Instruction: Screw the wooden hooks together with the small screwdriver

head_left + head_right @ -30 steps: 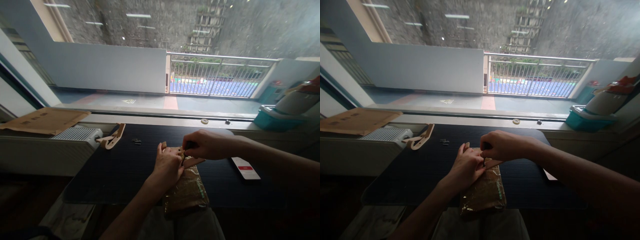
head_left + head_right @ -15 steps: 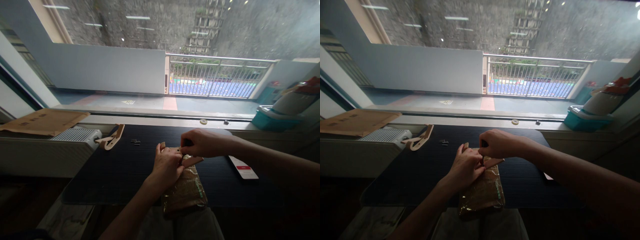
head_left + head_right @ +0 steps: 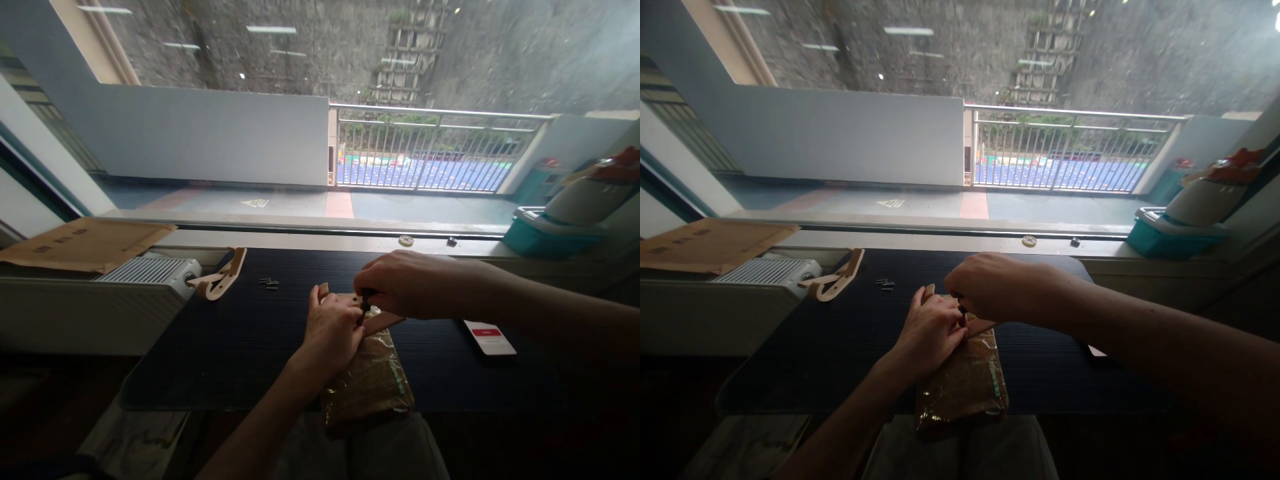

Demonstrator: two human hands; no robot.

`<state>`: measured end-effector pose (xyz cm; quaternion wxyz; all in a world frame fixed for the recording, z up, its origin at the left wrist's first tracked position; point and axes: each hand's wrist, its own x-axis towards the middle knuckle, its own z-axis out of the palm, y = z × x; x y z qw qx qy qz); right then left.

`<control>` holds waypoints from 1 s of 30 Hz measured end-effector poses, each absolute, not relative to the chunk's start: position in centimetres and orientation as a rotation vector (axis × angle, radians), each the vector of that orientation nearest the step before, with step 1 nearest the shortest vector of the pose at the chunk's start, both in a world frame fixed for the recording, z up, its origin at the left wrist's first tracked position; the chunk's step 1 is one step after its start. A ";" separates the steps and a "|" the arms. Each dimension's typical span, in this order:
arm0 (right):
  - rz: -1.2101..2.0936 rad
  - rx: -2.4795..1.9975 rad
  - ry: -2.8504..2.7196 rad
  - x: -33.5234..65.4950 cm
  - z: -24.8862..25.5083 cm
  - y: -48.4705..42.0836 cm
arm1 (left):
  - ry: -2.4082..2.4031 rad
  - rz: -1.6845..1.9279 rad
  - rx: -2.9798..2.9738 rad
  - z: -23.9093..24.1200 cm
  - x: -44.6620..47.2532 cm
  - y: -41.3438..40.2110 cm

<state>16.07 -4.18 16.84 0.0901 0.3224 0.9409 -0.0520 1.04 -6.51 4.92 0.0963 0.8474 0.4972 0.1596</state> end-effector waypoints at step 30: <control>-0.007 1.060 2.695 14.9 17.2 -5.9 | 1.486 0.495 2.538 4.9 1.1 -6.6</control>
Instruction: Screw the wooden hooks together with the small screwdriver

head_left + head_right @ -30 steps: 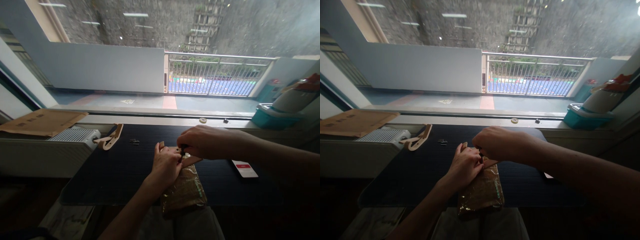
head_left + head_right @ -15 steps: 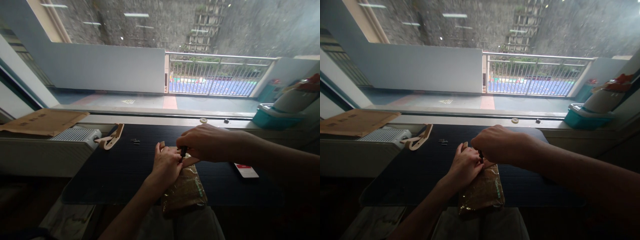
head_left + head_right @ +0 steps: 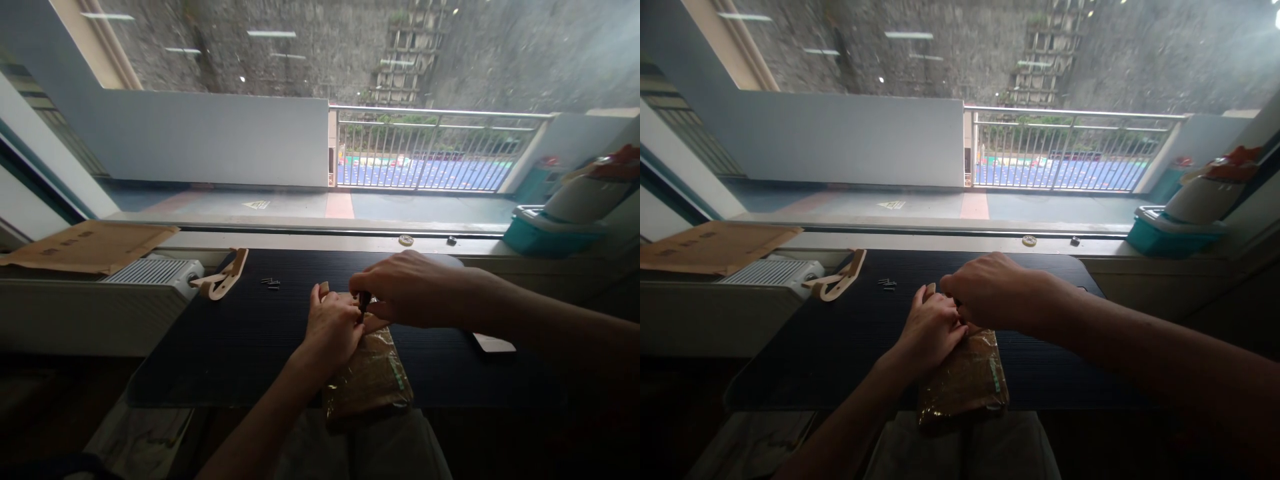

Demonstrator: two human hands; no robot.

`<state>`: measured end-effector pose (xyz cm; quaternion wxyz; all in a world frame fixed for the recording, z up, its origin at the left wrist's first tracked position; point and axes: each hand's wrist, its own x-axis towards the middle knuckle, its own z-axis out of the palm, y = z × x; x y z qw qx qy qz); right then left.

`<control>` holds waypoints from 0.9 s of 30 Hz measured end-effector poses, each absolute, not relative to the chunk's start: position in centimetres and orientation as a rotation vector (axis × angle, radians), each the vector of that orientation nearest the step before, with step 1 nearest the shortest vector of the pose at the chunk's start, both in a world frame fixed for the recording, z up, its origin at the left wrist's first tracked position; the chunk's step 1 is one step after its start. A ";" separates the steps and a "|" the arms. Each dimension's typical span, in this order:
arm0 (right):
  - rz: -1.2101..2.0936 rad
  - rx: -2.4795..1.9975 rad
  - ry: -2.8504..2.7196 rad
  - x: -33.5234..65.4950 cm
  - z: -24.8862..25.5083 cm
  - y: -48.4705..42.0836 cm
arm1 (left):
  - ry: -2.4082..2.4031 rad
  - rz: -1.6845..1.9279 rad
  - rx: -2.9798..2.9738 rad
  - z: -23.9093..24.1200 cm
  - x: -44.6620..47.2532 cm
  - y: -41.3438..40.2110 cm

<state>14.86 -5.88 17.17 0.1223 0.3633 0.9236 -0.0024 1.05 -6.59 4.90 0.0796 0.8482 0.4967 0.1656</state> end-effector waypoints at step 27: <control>-0.033 1.677 3.063 15.9 9.5 -6.3 | 1.552 0.359 2.593 4.4 0.9 -6.0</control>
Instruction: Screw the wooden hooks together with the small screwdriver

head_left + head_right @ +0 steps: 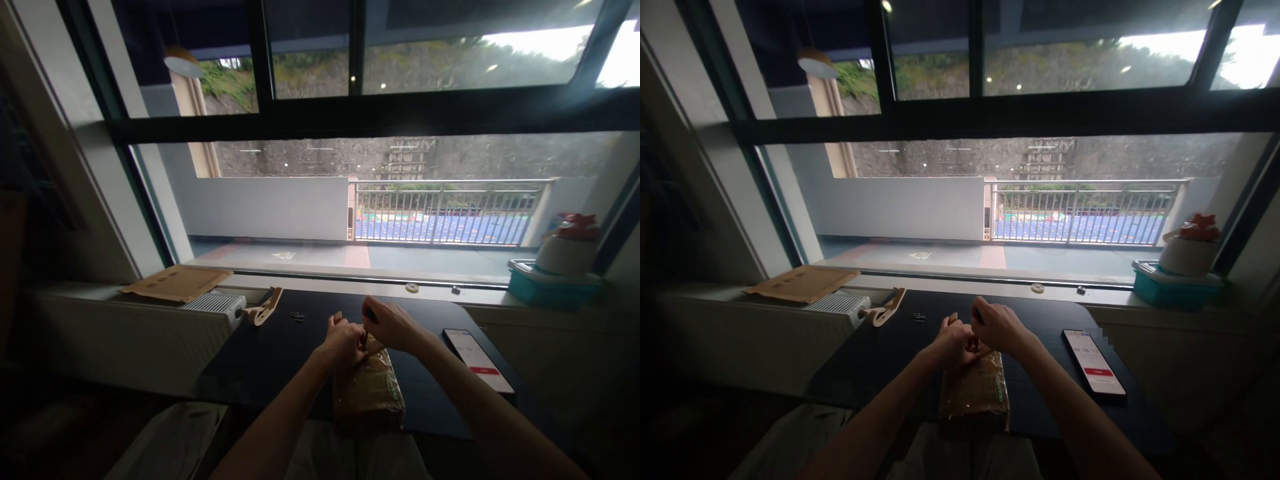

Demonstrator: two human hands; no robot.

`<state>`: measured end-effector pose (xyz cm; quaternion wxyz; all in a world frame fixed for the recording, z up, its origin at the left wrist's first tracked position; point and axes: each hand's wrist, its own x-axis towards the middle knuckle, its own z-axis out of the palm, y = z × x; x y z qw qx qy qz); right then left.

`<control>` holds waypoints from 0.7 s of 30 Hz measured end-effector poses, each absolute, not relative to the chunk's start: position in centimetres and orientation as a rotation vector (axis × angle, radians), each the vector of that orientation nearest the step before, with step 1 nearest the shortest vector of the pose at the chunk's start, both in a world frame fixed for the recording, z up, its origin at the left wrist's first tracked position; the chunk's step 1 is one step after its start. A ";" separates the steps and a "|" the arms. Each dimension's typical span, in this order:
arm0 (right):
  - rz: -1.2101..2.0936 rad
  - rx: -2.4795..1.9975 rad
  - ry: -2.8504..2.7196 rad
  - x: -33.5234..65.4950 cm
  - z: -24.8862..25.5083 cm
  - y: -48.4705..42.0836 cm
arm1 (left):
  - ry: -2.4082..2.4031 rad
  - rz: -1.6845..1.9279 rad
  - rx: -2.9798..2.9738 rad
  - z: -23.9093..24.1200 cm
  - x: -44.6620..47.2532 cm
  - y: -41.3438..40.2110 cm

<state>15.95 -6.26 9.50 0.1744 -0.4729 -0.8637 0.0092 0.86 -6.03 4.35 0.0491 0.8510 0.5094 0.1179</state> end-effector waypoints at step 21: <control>0.270 -1.207 -2.665 17.4 11.7 -4.7 | 1.541 0.466 2.496 4.7 1.1 -6.9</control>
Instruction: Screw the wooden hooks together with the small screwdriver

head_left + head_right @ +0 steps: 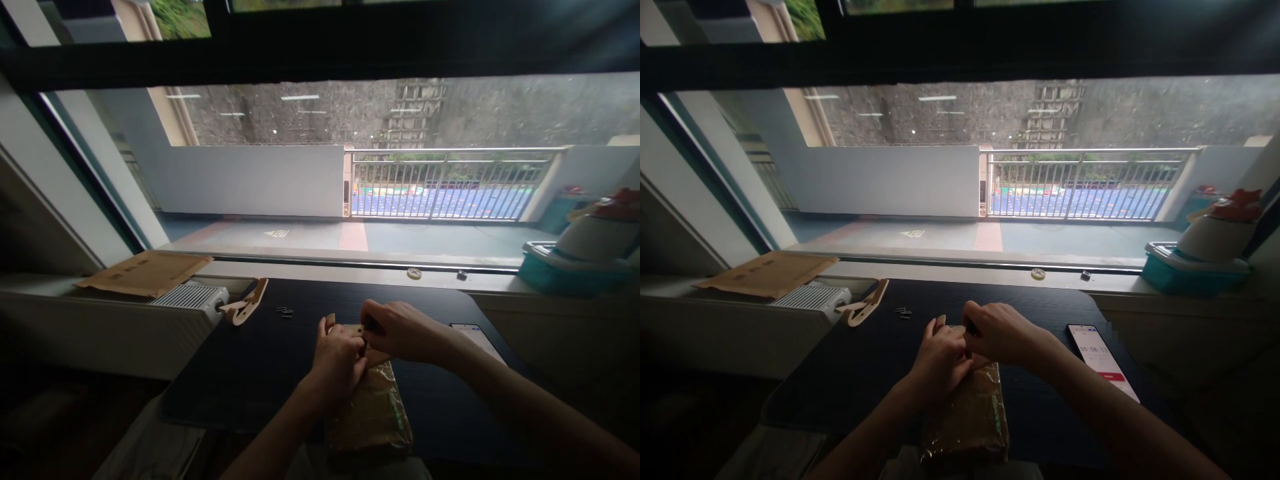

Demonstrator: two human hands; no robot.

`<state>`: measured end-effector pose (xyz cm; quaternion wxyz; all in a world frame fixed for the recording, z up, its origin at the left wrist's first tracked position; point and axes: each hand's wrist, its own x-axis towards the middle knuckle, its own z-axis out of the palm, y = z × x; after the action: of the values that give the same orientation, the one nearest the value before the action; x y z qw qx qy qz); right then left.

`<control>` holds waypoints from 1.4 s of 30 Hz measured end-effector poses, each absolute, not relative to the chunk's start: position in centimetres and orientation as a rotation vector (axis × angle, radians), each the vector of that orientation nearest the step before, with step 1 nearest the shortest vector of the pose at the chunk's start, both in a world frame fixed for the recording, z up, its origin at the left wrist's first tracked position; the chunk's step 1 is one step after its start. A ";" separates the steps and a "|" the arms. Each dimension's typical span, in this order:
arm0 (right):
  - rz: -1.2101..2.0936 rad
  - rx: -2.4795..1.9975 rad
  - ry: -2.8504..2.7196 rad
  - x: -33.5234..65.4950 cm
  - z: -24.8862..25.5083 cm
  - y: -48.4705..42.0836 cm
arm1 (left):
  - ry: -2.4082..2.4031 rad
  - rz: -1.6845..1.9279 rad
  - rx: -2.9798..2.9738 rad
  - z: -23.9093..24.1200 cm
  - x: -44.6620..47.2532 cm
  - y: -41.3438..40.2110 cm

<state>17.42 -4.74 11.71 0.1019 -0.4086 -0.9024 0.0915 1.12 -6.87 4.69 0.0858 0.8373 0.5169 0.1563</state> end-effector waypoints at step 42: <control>0.353 -1.252 -2.588 18.5 12.2 -4.9 | 1.484 0.386 2.468 5.0 0.8 -6.6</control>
<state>18.50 -4.90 12.20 0.1222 -0.4291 -0.8868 0.1209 0.82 -6.59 5.03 0.1179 0.8435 0.5071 0.1319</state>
